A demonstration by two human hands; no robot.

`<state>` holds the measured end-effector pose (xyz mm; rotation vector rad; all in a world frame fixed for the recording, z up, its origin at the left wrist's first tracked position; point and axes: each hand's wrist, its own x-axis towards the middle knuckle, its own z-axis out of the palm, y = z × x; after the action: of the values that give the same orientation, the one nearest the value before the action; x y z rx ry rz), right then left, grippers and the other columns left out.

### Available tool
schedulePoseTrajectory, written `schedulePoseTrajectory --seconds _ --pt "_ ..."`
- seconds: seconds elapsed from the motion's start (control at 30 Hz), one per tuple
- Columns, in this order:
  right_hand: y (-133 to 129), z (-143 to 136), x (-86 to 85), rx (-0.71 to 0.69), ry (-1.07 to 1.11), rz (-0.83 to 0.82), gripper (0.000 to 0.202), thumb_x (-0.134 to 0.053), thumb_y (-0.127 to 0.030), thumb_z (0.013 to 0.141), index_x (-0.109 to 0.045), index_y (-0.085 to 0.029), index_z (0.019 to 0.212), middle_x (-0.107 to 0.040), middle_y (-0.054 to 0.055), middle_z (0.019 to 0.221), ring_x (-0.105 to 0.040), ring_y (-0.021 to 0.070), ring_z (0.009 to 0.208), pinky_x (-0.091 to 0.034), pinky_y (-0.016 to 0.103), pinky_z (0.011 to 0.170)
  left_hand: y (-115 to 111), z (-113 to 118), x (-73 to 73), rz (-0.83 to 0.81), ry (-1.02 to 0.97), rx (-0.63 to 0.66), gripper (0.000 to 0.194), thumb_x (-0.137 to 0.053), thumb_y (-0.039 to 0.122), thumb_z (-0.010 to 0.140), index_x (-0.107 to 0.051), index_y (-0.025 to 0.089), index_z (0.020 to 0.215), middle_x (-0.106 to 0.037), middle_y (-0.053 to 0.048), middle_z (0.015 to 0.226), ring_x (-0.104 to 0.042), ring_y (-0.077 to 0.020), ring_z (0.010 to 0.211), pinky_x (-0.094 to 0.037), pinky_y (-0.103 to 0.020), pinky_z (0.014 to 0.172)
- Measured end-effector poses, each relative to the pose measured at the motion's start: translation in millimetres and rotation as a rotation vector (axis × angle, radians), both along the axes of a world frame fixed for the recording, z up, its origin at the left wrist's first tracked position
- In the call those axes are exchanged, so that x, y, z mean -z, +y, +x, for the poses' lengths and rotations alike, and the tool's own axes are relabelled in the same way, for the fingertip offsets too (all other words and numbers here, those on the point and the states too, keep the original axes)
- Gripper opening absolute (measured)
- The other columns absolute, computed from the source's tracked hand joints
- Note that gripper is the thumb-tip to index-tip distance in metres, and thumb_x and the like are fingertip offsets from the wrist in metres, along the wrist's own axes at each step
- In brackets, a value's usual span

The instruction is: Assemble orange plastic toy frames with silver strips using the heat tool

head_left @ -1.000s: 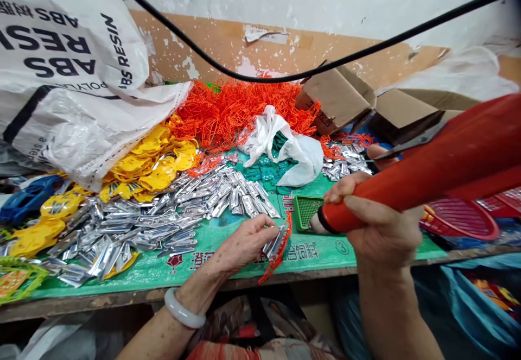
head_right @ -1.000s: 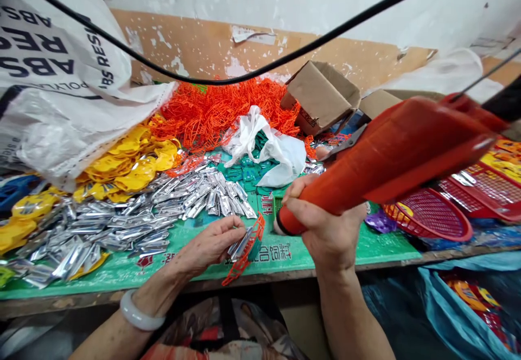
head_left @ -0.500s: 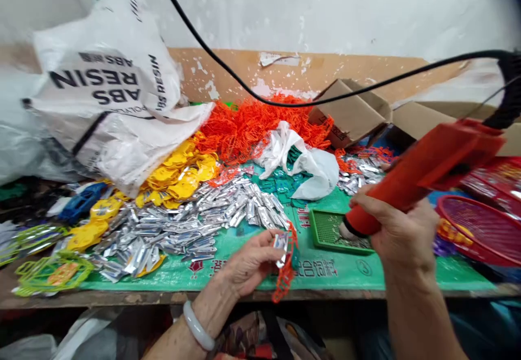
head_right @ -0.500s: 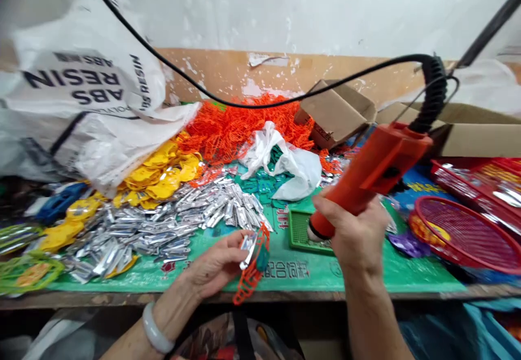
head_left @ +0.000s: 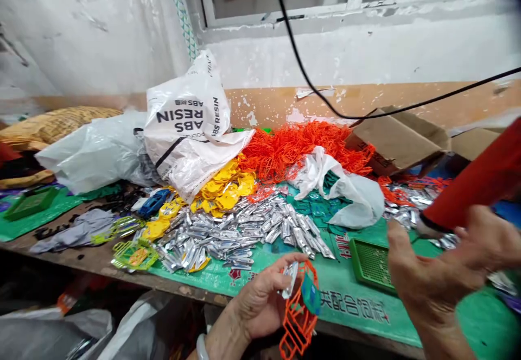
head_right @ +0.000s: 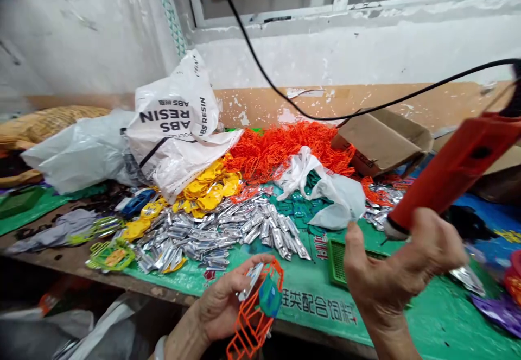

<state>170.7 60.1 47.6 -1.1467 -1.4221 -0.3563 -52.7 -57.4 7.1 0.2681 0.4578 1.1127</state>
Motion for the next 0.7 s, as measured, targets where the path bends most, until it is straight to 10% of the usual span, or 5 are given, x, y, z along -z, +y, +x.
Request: schedulePoseTrajectory --seconds 0.13,0.33,0.5,0.7 --pt "10.8 -57.8 22.6 -0.478 -0.168 -0.101 0.033 -0.063 -0.03 0.087 -0.063 -0.021 0.119 -0.065 0.012 0.11 -0.061 0.0305 0.107 -0.05 0.051 0.092 -19.3 -12.0 -4.0 -0.042 -0.034 -0.015 0.04 -0.069 0.03 0.08 -0.065 0.017 0.118 -0.073 -0.007 0.1 -0.069 -0.0197 0.074 -0.051 -0.033 0.065" --pt "6.2 -171.0 54.8 -1.097 -0.456 -0.17 0.014 -0.057 -0.025 0.091 -0.069 -0.02 0.097 -0.069 0.007 0.094 -0.062 0.0196 0.09 -0.049 0.034 0.079 -62.0 -32.0 5.1 -0.011 -0.101 -0.169 0.064 -0.072 0.056 0.076 -0.064 0.012 0.123 -0.074 -0.012 0.109 -0.07 -0.0247 0.09 -0.051 -0.034 0.07" --pt "-28.0 -243.7 62.6 -1.263 -0.84 -0.082 0.013 -0.067 -0.023 0.083 -0.068 -0.019 0.071 -0.068 0.005 0.082 -0.055 0.0201 0.083 -0.038 0.035 0.073 -97.1 -45.3 -3.9 0.052 -0.113 -0.291 0.067 -0.083 0.052 0.065 -0.067 0.015 0.119 -0.073 -0.012 0.113 -0.068 -0.0227 0.096 -0.05 -0.03 0.074" --pt "-51.1 -274.0 73.0 -1.248 -1.091 -0.025 0.016 -0.058 -0.019 0.09 -0.069 -0.015 0.078 -0.065 0.01 0.087 -0.052 0.0241 0.091 -0.033 0.038 0.073 -114.8 -46.8 -12.7 -0.029 0.101 -0.406 0.069 -0.079 -0.003 0.046 -0.071 0.017 0.11 -0.075 -0.008 0.102 -0.066 -0.0151 0.081 -0.041 -0.021 0.061"
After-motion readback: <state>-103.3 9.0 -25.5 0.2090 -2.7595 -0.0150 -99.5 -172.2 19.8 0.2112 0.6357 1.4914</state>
